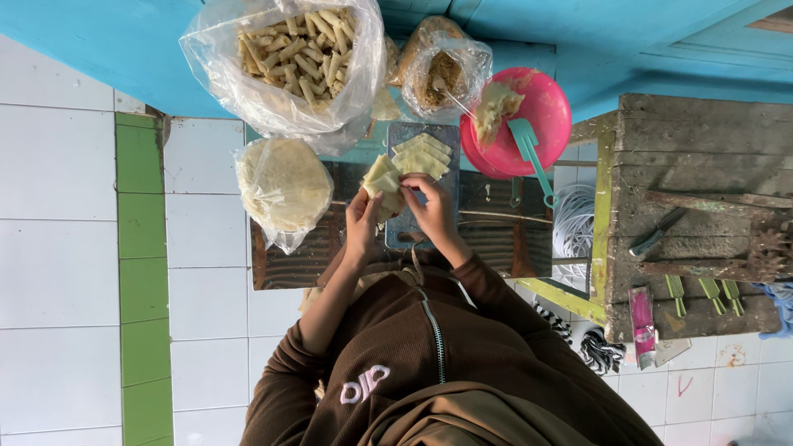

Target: The person unwraps a stack of thin pastry sheets from plastic wrap, folds the sheets into smaller pieces, and arranges the folded pieces on a small cutting board. They use a small plastic spatula to scoop filling from a pink plate and place it onto the folded wrappers while working through the stack.

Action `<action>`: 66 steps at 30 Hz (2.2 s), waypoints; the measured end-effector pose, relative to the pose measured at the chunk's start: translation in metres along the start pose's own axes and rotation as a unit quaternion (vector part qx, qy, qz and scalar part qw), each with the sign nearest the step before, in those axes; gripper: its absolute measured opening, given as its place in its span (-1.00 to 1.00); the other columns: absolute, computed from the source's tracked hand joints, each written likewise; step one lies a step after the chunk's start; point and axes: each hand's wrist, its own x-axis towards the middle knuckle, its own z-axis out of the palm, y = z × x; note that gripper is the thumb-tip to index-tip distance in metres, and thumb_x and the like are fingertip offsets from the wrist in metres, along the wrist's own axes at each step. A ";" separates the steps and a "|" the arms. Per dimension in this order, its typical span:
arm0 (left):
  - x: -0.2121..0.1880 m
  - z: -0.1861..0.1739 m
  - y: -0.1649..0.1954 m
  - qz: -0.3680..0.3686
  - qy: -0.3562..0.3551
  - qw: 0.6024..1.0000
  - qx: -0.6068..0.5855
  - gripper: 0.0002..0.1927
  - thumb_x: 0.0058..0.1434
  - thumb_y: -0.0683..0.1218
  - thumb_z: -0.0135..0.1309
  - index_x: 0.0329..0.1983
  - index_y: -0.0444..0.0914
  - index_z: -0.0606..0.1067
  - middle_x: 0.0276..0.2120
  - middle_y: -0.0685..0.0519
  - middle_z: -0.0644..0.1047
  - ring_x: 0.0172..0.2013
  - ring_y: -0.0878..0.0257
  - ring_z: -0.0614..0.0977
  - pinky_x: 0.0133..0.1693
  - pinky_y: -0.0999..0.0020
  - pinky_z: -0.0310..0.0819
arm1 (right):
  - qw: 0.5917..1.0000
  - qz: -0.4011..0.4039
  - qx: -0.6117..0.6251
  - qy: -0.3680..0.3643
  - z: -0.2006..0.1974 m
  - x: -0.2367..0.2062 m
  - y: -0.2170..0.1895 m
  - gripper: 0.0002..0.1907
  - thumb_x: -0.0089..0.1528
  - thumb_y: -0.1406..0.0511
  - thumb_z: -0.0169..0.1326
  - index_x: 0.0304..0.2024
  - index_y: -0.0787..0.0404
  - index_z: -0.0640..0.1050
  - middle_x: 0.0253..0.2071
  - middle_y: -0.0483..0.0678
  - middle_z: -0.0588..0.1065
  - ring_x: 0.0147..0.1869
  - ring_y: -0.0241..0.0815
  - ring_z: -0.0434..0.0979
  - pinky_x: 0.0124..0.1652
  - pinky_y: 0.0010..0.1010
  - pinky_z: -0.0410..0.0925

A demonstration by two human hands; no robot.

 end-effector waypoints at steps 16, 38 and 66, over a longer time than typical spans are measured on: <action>-0.004 -0.019 0.020 0.082 0.161 0.981 -0.074 -0.65 0.40 -0.08 -0.06 0.11 -0.41 0.49 -0.07 -0.03 0.56 -0.09 0.26 0.57 -0.08 0.37 0.53 | 0.824 0.341 0.446 0.076 -0.019 0.026 0.051 -0.74 0.37 0.26 0.16 0.08 0.20 0.54 -0.12 -0.14 0.60 -0.12 -0.31 0.60 -0.25 -0.52 0.40; 0.002 -0.025 0.003 0.043 0.176 0.980 -0.083 -0.70 0.37 -0.07 -0.03 0.02 -0.36 0.50 -0.17 -0.04 0.58 -0.21 0.21 0.62 -0.26 0.30 0.60 | 0.951 -0.115 -0.285 -0.045 -0.014 0.008 0.023 -0.59 0.26 0.55 0.01 0.15 0.23 0.54 0.13 0.06 0.58 0.21 0.01 0.59 0.07 -0.23 0.49; -0.008 0.008 0.009 0.028 0.065 0.996 0.056 -0.54 0.54 0.19 -0.19 -0.12 -0.29 0.44 -0.31 0.18 0.39 -0.32 0.45 0.36 -0.28 0.54 0.28 | 0.994 -0.075 -0.057 -0.053 -0.010 0.020 -0.059 -0.84 0.26 0.45 0.22 -0.10 0.34 0.61 -0.11 0.02 0.61 -0.10 -0.11 0.68 -0.14 -0.39 0.51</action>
